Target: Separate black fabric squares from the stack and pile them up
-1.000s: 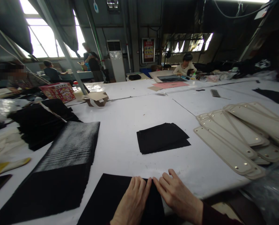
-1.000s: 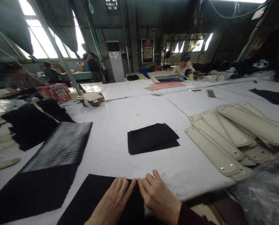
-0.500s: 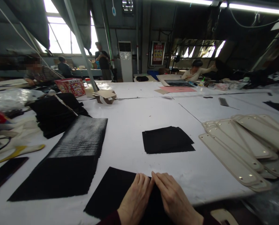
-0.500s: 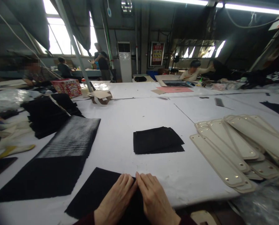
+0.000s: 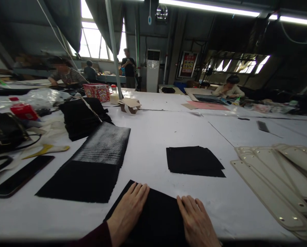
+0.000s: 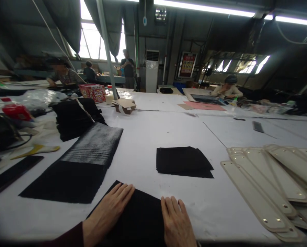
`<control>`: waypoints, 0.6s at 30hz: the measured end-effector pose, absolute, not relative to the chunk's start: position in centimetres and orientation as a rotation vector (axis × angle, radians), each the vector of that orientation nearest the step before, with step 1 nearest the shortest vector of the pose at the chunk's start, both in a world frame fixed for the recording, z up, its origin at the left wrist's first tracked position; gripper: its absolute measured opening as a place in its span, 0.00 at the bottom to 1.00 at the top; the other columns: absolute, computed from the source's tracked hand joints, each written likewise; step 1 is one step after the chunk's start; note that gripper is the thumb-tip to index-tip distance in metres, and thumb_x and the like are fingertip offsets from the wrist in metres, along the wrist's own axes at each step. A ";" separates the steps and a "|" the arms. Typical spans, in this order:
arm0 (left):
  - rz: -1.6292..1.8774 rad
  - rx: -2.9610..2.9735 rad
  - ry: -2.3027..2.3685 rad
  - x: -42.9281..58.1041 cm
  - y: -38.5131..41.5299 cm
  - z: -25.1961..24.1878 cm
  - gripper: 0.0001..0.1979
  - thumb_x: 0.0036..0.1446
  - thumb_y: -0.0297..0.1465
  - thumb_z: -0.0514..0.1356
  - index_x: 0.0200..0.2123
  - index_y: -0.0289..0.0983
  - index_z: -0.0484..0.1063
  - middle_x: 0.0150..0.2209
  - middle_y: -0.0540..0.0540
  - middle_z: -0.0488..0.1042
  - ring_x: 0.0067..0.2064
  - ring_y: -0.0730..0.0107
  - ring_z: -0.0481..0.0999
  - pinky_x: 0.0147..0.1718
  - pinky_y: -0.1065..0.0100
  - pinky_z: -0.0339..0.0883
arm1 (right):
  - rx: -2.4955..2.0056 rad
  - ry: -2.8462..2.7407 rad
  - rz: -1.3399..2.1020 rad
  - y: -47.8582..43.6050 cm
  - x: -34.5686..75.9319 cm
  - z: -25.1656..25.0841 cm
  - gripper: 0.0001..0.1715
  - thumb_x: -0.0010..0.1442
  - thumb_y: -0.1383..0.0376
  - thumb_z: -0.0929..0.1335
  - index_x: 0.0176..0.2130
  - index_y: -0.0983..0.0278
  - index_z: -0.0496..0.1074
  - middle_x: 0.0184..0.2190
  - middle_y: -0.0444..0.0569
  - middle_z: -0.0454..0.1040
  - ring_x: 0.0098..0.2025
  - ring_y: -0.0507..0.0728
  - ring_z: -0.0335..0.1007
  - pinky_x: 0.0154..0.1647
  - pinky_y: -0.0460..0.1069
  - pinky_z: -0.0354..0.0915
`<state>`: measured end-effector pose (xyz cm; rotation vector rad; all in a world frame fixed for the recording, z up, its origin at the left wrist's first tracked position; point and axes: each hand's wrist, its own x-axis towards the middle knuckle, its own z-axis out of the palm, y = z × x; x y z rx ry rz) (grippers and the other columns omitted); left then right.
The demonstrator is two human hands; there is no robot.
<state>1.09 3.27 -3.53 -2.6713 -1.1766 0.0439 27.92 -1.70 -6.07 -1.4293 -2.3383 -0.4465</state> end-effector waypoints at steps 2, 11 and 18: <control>0.075 -2.648 -1.266 -0.7 3.5 -3.5 0.29 0.57 0.21 0.51 0.63 0.31 0.60 0.62 0.36 0.64 0.61 0.56 0.65 0.61 0.55 0.54 | -1.418 -2.315 -0.496 -1.9 28.5 -6.3 0.35 0.50 0.75 0.62 0.59 0.67 0.61 0.49 0.55 0.72 0.52 0.64 0.64 0.53 0.61 0.59; 0.029 -2.708 -1.555 -0.7 4.6 -0.9 0.20 0.60 0.19 0.50 0.53 0.35 0.70 0.52 0.39 0.73 0.53 0.60 0.72 0.59 0.56 0.57 | -1.489 -2.296 -0.362 0.0 26.5 -4.4 0.29 0.50 0.74 0.65 0.53 0.63 0.65 0.40 0.50 0.74 0.41 0.60 0.67 0.45 0.57 0.58; -0.079 -2.862 -1.908 -0.7 5.6 1.5 0.09 0.54 0.24 0.57 0.39 0.39 0.71 0.41 0.47 0.74 0.44 0.63 0.73 0.42 0.65 0.63 | -1.574 -2.242 0.089 1.4 27.3 -5.0 0.14 0.47 0.69 0.71 0.36 0.59 0.68 0.35 0.44 0.72 0.37 0.57 0.68 0.36 0.49 0.59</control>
